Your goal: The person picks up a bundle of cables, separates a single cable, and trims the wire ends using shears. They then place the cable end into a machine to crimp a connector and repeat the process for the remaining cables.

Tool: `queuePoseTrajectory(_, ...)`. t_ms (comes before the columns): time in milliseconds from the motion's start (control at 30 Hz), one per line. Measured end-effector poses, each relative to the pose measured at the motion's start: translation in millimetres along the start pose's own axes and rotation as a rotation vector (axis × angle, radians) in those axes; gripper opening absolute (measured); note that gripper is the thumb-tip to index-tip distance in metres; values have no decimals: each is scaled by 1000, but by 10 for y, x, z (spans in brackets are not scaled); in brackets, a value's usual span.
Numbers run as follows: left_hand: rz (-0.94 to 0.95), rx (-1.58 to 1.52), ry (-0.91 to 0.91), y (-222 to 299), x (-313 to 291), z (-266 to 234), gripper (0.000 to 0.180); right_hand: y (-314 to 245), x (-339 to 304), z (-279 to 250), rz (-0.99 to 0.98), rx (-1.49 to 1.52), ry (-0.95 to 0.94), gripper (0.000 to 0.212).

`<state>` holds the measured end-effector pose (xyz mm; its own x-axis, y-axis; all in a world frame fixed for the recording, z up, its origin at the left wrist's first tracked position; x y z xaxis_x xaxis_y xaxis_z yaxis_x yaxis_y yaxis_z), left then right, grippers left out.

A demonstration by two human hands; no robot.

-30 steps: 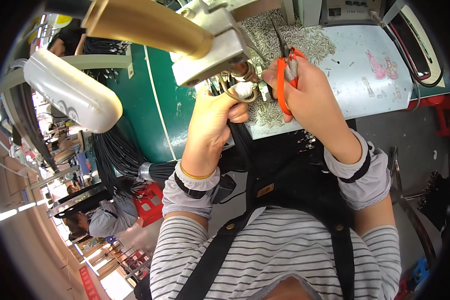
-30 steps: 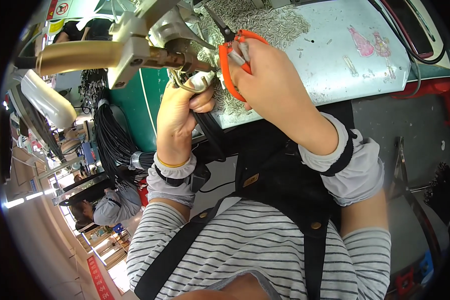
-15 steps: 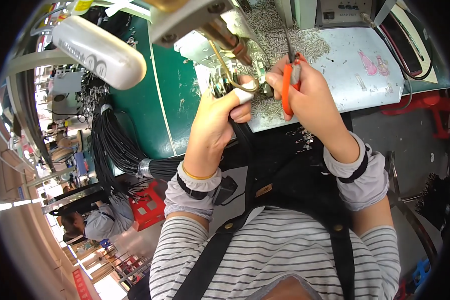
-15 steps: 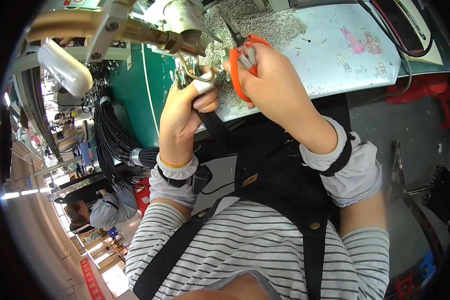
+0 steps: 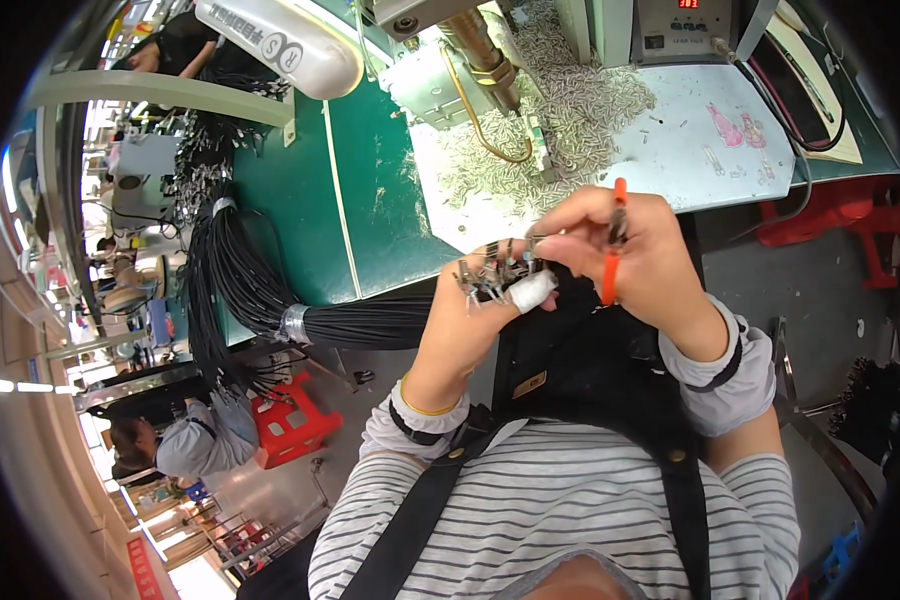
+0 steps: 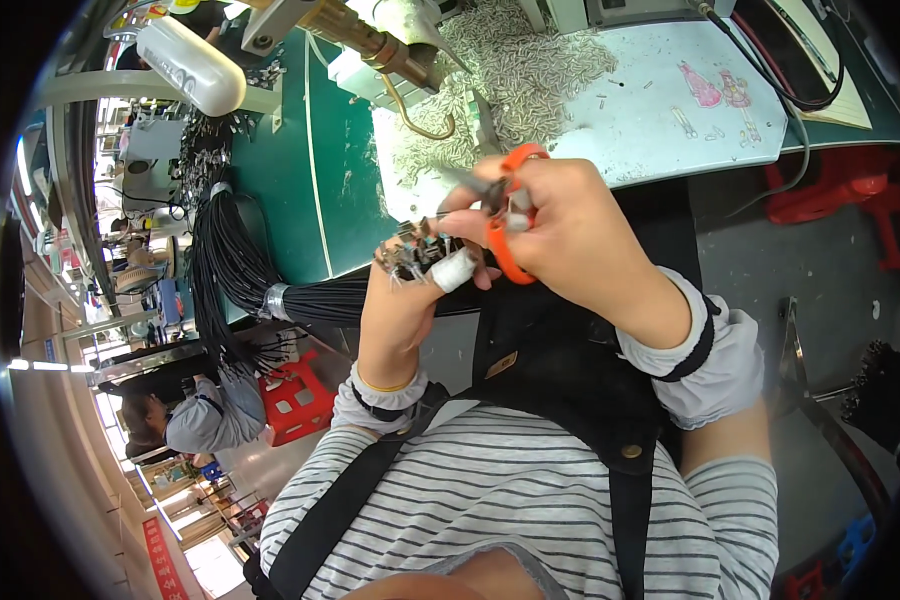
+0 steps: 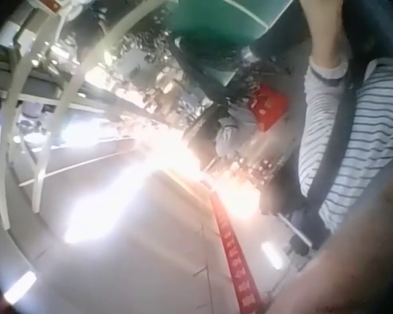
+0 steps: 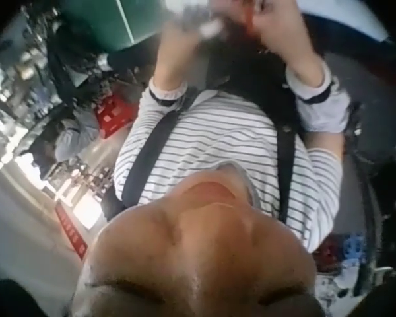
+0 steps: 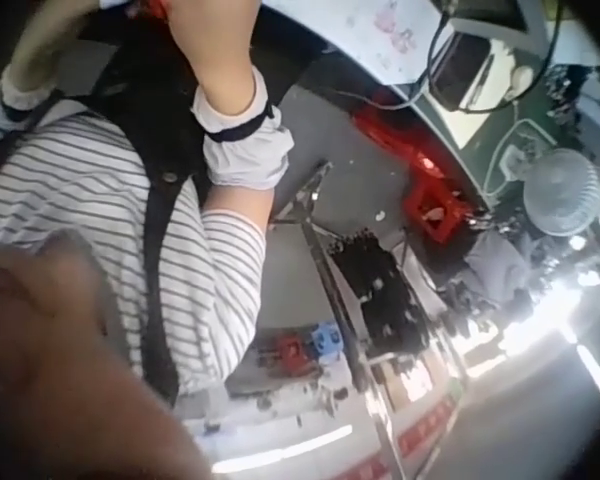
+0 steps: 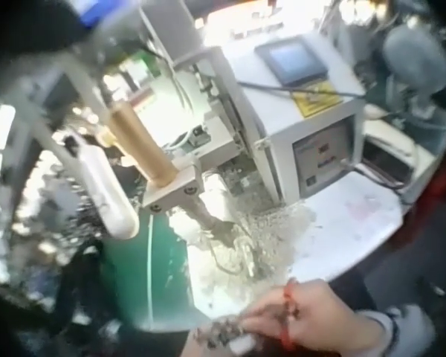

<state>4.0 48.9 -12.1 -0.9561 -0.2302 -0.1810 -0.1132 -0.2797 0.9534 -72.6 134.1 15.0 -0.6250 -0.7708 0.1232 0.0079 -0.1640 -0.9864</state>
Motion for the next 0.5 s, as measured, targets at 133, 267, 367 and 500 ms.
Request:
queuePoseTrajectory(133,99,79,88,84,-102,-51,16,-103,-17,16,140,238,36,9)
queuePoseTrajectory(267,168,78,85,143,-122,-18,18,17,-38,21,341,259,10,10)
queuePoseTrajectory(367,143,41,80,110,-114,6,21,159,-41,9,307,147,4,11)
queuePoseTrajectory(500,65,-126,117,114,-108,-20,25,67,-39,-77,-61,-298,293,14)
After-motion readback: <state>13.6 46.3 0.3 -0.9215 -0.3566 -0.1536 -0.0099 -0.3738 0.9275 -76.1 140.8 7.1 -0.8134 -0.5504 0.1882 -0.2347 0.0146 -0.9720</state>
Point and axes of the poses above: each hand's wrist, its own x-axis towards the middle knuckle, its own z-axis out of the palm, y = z × x, the point moved 8 cm from there along x, towards the middle knuckle, and after that the axes turned 3 degrees about z, right-handed, at the moved point
